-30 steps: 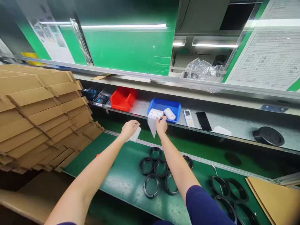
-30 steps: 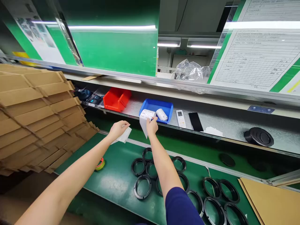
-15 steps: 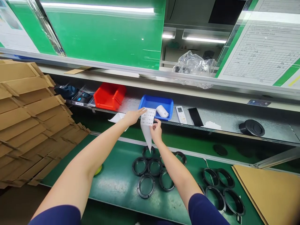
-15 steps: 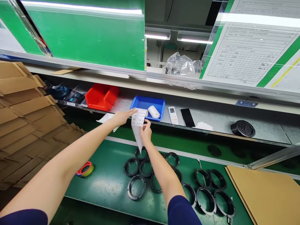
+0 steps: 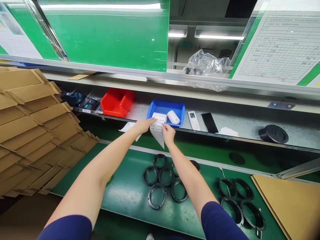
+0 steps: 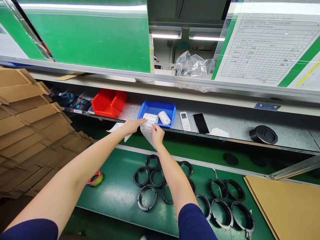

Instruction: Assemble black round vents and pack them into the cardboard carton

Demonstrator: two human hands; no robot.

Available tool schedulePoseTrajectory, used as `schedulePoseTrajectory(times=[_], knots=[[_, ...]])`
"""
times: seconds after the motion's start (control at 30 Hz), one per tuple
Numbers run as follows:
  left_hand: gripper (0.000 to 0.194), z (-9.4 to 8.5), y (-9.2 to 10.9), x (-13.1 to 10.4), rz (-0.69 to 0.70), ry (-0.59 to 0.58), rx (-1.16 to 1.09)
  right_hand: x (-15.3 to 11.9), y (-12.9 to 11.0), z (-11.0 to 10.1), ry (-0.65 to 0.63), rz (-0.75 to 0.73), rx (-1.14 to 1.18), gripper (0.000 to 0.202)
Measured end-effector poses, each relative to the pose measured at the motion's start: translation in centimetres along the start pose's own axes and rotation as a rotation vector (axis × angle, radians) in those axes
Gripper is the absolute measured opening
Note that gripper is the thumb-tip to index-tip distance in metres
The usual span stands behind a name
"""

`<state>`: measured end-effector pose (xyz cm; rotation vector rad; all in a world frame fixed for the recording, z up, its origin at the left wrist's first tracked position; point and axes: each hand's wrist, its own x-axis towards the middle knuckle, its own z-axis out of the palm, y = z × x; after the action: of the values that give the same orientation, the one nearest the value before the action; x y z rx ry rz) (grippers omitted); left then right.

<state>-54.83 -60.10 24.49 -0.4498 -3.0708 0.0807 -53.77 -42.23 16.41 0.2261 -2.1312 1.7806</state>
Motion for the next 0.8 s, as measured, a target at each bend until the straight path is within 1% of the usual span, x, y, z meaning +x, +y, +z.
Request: schedulePoseTrajectory(times=[0.17,0.27,0.33,0.4,0.5,0.57,0.63,0.67,0.73,0.8], knots=[[0.086,-0.1,0.4,-0.4,-0.009,-0.007,0.006,-1.5,-0.3,0.0,-0.026,-0.059,-0.043,0.024],[0.085,-0.3,0.8,-0.4,-0.016,0.005,0.011,-2.9,-0.4,-0.6,-0.041,-0.087,-0.065,0.021],[0.085,-0.7,0.9,-0.5,-0.022,0.021,0.012,-4.6,-0.6,-1.5,-0.078,-0.119,-0.061,0.016],[0.085,-1.2,0.9,-0.9,-0.041,0.059,0.012,-6.8,-0.9,-2.9,-0.153,-0.152,-0.026,0.011],[0.081,-1.8,1.3,-2.5,-0.106,0.173,0.005,-10.3,-1.7,-5.1,-0.264,-0.159,0.078,0.005],[0.076,-1.6,2.3,-4.1,-0.154,0.252,0.000,-12.0,-2.7,-6.2,-0.317,-0.136,0.164,0.014],[0.071,-1.1,3.8,-5.6,-0.178,0.305,-0.005,-13.2,-3.9,-6.6,-0.390,-0.113,0.270,0.021],[0.070,-0.8,4.6,-6.3,-0.168,0.317,-0.006,-13.5,-4.5,-6.6,-0.425,-0.116,0.300,0.023],[0.071,-0.4,6.0,-7.3,-0.116,0.326,-0.003,-13.7,-5.4,-6.4,-0.457,-0.153,0.281,0.023],[0.073,-0.3,6.7,-7.9,-0.101,0.333,0.009,-13.5,-5.7,-6.3,-0.430,-0.206,0.183,0.020]])
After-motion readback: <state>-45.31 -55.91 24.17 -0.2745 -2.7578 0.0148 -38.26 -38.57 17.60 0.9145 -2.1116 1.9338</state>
